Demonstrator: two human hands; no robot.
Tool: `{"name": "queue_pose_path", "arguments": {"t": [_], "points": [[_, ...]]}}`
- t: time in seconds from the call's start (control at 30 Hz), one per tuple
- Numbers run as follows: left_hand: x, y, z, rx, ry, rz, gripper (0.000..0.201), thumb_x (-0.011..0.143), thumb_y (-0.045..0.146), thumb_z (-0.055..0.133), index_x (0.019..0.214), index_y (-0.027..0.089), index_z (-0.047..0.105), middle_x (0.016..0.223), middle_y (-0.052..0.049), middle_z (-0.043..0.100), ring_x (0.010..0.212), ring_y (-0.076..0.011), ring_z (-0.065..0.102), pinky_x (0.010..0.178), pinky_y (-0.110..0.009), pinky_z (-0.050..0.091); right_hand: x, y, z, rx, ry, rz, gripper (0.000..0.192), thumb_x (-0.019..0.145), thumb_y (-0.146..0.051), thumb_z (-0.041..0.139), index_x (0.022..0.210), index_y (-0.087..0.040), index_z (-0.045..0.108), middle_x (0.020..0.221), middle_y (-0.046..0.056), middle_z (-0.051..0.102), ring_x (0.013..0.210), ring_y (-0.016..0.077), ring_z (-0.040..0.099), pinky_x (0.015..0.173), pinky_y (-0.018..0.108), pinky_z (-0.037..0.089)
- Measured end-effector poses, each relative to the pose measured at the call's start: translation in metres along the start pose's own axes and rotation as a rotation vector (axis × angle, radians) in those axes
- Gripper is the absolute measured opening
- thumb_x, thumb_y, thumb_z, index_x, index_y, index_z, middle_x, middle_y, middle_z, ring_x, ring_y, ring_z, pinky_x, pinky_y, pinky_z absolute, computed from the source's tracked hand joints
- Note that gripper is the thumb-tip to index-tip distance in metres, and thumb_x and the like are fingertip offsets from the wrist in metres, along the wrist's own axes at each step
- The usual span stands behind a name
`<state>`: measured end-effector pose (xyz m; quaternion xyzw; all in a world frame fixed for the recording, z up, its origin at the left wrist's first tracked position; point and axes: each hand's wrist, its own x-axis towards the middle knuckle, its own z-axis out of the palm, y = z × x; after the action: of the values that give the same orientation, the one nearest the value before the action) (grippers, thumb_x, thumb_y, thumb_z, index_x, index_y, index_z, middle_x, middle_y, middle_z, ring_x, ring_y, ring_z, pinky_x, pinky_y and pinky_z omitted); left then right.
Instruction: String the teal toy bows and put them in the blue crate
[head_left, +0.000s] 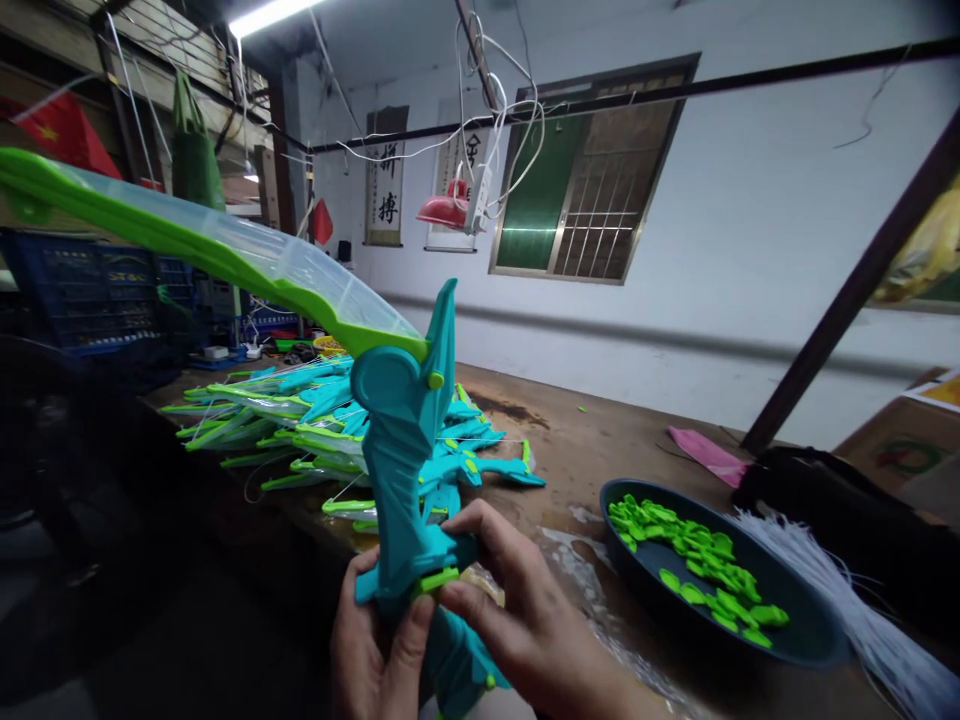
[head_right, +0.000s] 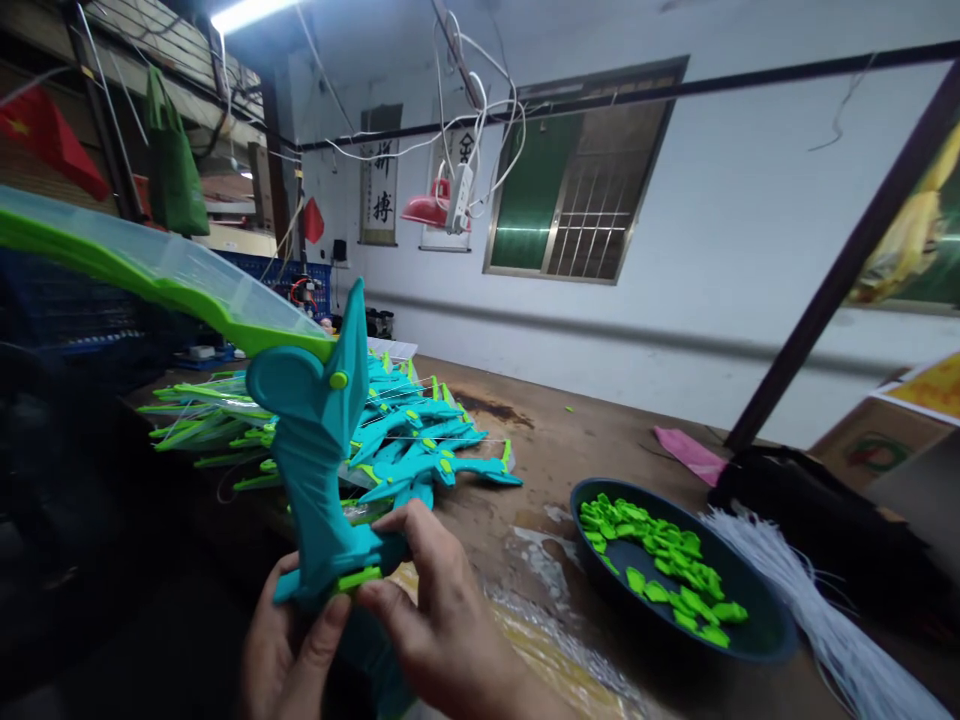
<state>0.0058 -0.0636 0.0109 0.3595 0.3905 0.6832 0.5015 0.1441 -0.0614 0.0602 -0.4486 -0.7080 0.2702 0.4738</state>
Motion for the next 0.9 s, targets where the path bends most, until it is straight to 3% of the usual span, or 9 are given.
{"name": "queue_pose_path", "arguments": {"t": [0.1, 0.23, 0.4, 0.6, 0.7, 0.9], "points": [[0.008, -0.007, -0.003, 0.051, -0.019, 0.019, 0.06, 0.072, 0.053, 0.083, 0.115, 0.021, 0.057, 0.107, -0.011, 0.077, 0.096, -0.0318, 0.071, 0.081, -0.033, 0.055, 0.005, 0.004, -0.001, -0.044, -0.014, -0.005, 0.019, 0.086, -0.025, 0.067, 0.104, -0.021, 0.061, 0.094, 0.003, 0.063, 0.086, 0.0196, 0.06, 0.076, 0.027, 0.049], [0.021, -0.009, -0.007, 0.1, -0.15, 0.019, 0.054, 0.079, 0.054, 0.076, 0.115, 0.019, 0.057, 0.104, -0.011, 0.076, 0.092, -0.0281, 0.07, 0.079, -0.031, 0.053, 0.012, 0.006, 0.001, -0.061, -0.018, -0.034, 0.023, 0.089, -0.02, 0.063, 0.112, -0.022, 0.061, 0.095, 0.001, 0.063, 0.082, 0.0169, 0.061, 0.075, 0.026, 0.05], [0.028, -0.001, -0.011, 0.081, -0.254, -0.082, 0.051, 0.081, 0.054, 0.075, 0.114, 0.019, 0.061, 0.098, -0.009, 0.075, 0.083, -0.0252, 0.069, 0.076, -0.032, 0.053, 0.011, 0.013, 0.009, -0.056, 0.064, -0.213, 0.012, 0.096, -0.018, 0.058, 0.106, -0.025, 0.061, 0.115, 0.005, 0.061, 0.088, 0.015, 0.065, 0.074, 0.023, 0.054], [0.027, 0.003, -0.012, -0.012, -0.313, -0.214, 0.05, 0.081, 0.054, 0.075, 0.114, 0.02, 0.061, 0.102, -0.011, 0.076, 0.087, -0.0283, 0.071, 0.073, -0.032, 0.054, 0.006, 0.019, 0.016, -0.215, 0.21, -0.394, 0.015, 0.099, -0.021, 0.056, 0.098, -0.024, 0.07, 0.116, 0.011, 0.062, 0.088, 0.0183, 0.07, 0.07, 0.024, 0.059], [0.027, -0.002, -0.014, 0.008, -0.293, -0.169, 0.048, 0.081, 0.054, 0.076, 0.112, 0.019, 0.064, 0.104, -0.01, 0.076, 0.085, -0.0252, 0.07, 0.076, -0.031, 0.053, 0.008, 0.014, 0.011, -0.231, 0.164, -0.42, 0.014, 0.098, -0.021, 0.059, 0.098, -0.024, 0.072, 0.109, 0.011, 0.064, 0.08, 0.0177, 0.07, 0.064, 0.024, 0.059], [0.024, -0.002, -0.014, 0.096, -0.315, -0.108, 0.045, 0.083, 0.056, 0.072, 0.108, 0.019, 0.063, 0.085, -0.005, 0.072, 0.079, -0.0217, 0.066, 0.074, -0.028, 0.052, 0.008, 0.009, 0.002, -0.198, 0.035, -0.368, 0.015, 0.097, -0.016, 0.059, 0.097, -0.023, 0.072, 0.107, 0.01, 0.063, 0.089, 0.0184, 0.069, 0.073, 0.024, 0.059]]}}
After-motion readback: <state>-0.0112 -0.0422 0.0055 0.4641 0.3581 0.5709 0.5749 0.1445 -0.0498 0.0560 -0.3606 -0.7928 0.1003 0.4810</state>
